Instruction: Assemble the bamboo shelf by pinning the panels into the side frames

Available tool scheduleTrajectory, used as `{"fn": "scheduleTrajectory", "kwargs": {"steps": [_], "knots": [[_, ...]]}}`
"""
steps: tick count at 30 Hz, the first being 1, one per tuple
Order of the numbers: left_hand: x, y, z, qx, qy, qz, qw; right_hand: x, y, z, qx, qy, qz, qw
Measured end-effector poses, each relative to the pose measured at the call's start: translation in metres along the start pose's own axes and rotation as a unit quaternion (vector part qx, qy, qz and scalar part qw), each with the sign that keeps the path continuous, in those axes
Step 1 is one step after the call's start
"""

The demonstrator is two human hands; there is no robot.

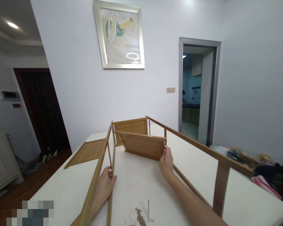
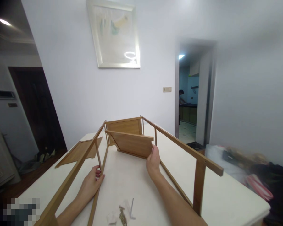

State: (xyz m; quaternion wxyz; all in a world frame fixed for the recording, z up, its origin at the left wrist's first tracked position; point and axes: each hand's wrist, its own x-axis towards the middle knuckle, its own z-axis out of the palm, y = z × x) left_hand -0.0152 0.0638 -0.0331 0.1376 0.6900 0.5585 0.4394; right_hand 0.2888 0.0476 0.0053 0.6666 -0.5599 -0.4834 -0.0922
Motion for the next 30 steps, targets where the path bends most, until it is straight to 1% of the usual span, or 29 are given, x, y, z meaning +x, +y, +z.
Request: {"fn": "scheduleTrajectory", "kwargs": {"steps": [4,10,18,21,26,30], "knots": [[0.000,0.000,-0.001,-0.011,0.004,-0.005,1.000,0.001,0.000,0.002,0.013,0.001,0.010,1.000],[0.007,0.002,-0.002,-0.049,0.005,-0.013,0.999,0.007,0.002,-0.001,0.021,0.016,0.032,0.999],[0.030,-0.008,0.000,-0.158,-0.012,-0.080,0.984,0.013,0.003,-0.002,0.022,0.016,0.048,0.998],[0.042,-0.010,0.000,-0.181,-0.023,-0.081,0.980,0.016,0.003,-0.002,0.022,0.011,0.051,0.998],[0.057,-0.006,0.010,-0.230,-0.058,-0.082,0.968,0.018,0.007,-0.002,0.029,0.005,0.050,0.998],[0.060,-0.008,0.022,-0.244,-0.056,-0.102,0.963,0.015,0.015,0.000,0.026,-0.001,0.052,0.998]]}}
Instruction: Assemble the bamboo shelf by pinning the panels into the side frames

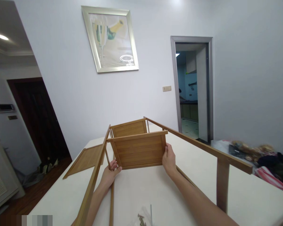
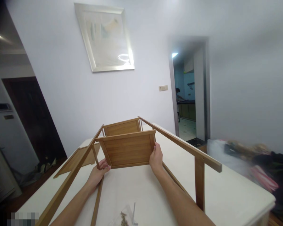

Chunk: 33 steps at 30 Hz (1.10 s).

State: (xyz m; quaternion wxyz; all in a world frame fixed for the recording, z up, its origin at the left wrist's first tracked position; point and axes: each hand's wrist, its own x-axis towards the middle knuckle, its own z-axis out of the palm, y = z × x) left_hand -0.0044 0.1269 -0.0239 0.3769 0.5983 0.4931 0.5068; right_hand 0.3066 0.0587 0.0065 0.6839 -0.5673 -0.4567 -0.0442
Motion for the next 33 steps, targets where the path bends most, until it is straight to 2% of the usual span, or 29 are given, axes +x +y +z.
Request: {"fn": "scheduleTrajectory", "kwargs": {"steps": [9,18,26,33], "knots": [[-0.003,-0.009,0.006,0.044,0.076,0.008,0.996,-0.019,0.027,0.016,-0.017,-0.004,0.024,1.000],[-0.006,-0.009,0.000,0.055,0.074,0.022,0.996,-0.027,0.049,0.028,-0.044,-0.011,0.018,0.999],[-0.013,-0.013,-0.014,0.034,0.046,0.000,0.998,-0.030,0.055,0.028,-0.121,0.003,-0.014,0.993],[-0.019,-0.009,-0.019,0.035,-0.049,-0.026,0.998,-0.032,0.049,0.022,-0.169,-0.005,-0.025,0.985]]}}
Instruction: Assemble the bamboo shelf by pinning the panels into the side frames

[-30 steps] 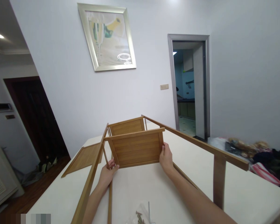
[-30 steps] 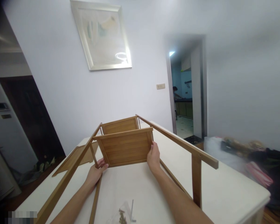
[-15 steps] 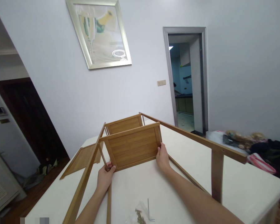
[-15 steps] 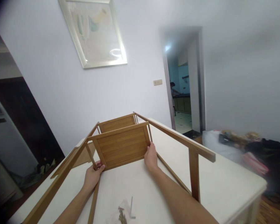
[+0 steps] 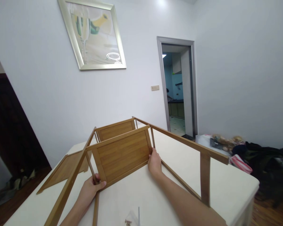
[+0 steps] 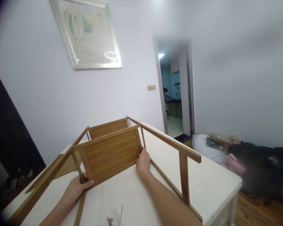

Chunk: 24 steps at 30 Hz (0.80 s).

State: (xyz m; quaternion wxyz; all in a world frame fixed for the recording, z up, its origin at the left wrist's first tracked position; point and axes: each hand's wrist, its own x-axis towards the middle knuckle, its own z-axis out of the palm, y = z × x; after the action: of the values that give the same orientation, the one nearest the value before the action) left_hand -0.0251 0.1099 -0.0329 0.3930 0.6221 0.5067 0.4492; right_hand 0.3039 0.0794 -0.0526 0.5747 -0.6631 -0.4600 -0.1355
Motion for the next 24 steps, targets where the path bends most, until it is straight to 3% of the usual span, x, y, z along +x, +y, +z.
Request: {"fn": "scheduleTrajectory", "kwargs": {"steps": [7,11,13,16,19,21,24], "knots": [[0.000,0.001,0.001,-0.032,-0.024,-0.004,0.999,-0.002,-0.006,-0.004,-0.032,-0.005,-0.029,0.999],[0.001,0.000,0.002,-0.037,-0.025,0.000,0.999,-0.002,-0.027,-0.020,-0.049,-0.008,-0.050,0.998],[0.001,-0.001,0.002,-0.039,-0.024,0.008,0.999,0.001,-0.046,-0.036,-0.072,-0.046,-0.062,0.994],[0.001,0.001,0.003,-0.047,-0.026,0.016,0.998,0.003,-0.077,-0.068,-0.100,-0.238,-0.075,0.963],[-0.001,0.004,0.004,-0.061,-0.037,0.023,0.997,-0.009,-0.094,-0.101,-0.078,-0.315,-0.097,0.941],[-0.002,0.006,0.004,-0.067,-0.038,0.023,0.997,-0.028,-0.093,-0.128,-0.059,-0.323,-0.115,0.937],[-0.003,0.005,0.005,-0.074,-0.033,0.020,0.996,-0.061,-0.073,-0.180,-0.009,-0.223,-0.172,0.959]]}}
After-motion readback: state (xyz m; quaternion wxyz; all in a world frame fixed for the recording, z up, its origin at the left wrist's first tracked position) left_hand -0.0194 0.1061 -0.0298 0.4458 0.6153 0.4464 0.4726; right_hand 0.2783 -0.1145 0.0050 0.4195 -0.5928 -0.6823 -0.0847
